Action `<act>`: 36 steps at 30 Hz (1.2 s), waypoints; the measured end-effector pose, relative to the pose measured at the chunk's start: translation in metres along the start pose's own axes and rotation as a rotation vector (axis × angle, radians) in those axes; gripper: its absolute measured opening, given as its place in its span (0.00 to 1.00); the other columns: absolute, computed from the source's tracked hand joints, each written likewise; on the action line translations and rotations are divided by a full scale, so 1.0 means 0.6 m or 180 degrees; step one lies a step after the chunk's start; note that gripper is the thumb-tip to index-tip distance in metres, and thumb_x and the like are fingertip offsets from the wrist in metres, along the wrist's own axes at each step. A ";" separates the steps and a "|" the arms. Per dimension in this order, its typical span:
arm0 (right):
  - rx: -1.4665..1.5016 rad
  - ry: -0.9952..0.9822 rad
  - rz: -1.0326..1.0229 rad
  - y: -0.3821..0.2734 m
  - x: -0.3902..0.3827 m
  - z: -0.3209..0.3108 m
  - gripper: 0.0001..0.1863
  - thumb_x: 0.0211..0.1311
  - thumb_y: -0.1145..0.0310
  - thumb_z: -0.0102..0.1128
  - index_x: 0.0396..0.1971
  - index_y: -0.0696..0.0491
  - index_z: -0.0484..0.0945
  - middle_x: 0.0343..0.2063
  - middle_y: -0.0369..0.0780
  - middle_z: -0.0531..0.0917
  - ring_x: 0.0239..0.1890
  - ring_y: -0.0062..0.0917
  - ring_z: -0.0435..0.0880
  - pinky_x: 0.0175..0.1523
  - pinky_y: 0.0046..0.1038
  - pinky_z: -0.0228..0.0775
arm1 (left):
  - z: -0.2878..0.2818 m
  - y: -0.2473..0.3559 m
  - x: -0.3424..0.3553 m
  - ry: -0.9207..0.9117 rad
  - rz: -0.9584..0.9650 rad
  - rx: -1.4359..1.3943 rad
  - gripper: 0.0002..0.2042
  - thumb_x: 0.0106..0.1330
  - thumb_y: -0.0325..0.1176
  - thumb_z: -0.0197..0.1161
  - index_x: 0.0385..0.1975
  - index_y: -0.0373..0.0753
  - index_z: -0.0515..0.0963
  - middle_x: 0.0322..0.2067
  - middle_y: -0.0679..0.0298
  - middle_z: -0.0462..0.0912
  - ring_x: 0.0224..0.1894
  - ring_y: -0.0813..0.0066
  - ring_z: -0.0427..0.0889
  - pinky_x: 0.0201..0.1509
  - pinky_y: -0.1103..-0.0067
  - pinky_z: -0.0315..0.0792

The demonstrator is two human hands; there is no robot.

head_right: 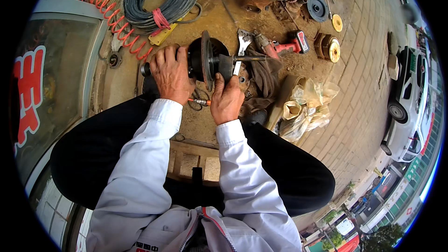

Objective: The person is sitting on the ground and using a wrench to tighten a bolt on a mechanical part. They repeatedly adjust the wrench and the part, ensuring the bolt is securely fastened.

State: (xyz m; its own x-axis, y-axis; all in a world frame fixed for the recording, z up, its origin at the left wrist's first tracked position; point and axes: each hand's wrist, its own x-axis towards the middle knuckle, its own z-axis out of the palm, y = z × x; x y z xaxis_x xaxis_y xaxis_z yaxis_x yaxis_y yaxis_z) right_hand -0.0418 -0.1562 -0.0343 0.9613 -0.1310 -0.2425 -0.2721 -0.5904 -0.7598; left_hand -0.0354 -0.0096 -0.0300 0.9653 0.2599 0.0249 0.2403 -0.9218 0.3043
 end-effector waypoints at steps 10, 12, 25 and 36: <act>-0.0184 0.0083 -0.0281 -0.010 0.009 -0.021 0.16 0.74 0.63 0.61 0.34 0.61 0.71 0.22 0.57 0.81 0.30 0.60 0.82 0.31 0.42 0.73 | -0.018 0.007 0.031 -0.0629 -0.0165 0.0142 0.36 0.37 0.32 0.81 0.54 0.41 0.77 0.50 0.60 0.76 0.60 0.55 0.72 0.61 0.59 0.66; -0.0076 0.0048 0.0061 -0.007 0.013 -0.026 0.16 0.74 0.63 0.61 0.34 0.61 0.72 0.23 0.58 0.81 0.31 0.61 0.82 0.31 0.43 0.72 | -0.011 0.004 0.030 -0.0521 -0.0145 0.0155 0.34 0.38 0.31 0.80 0.52 0.41 0.78 0.49 0.60 0.77 0.59 0.56 0.73 0.60 0.60 0.66; -0.0265 -0.0017 -0.0259 -0.001 0.002 -0.010 0.15 0.74 0.64 0.61 0.36 0.61 0.72 0.24 0.57 0.82 0.28 0.55 0.86 0.30 0.42 0.74 | -0.018 0.004 0.050 -0.0737 -0.0230 0.0081 0.21 0.44 0.29 0.77 0.41 0.41 0.84 0.45 0.57 0.82 0.55 0.55 0.78 0.55 0.60 0.69; -0.0241 0.0105 -0.0226 -0.010 0.011 -0.030 0.15 0.74 0.65 0.61 0.36 0.62 0.73 0.25 0.58 0.82 0.33 0.57 0.86 0.32 0.42 0.75 | -0.012 0.005 0.056 -0.0809 -0.0219 0.0112 0.20 0.42 0.30 0.77 0.40 0.43 0.85 0.46 0.57 0.81 0.55 0.55 0.78 0.56 0.60 0.69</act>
State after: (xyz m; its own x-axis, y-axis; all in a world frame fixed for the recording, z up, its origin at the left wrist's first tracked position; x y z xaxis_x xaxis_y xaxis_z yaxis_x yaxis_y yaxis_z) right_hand -0.0332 -0.1677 -0.0206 0.9793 -0.1121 -0.1686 -0.2003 -0.6574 -0.7264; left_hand -0.0028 -0.0017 -0.0214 0.9402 0.2458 -0.2359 0.3053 -0.9151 0.2635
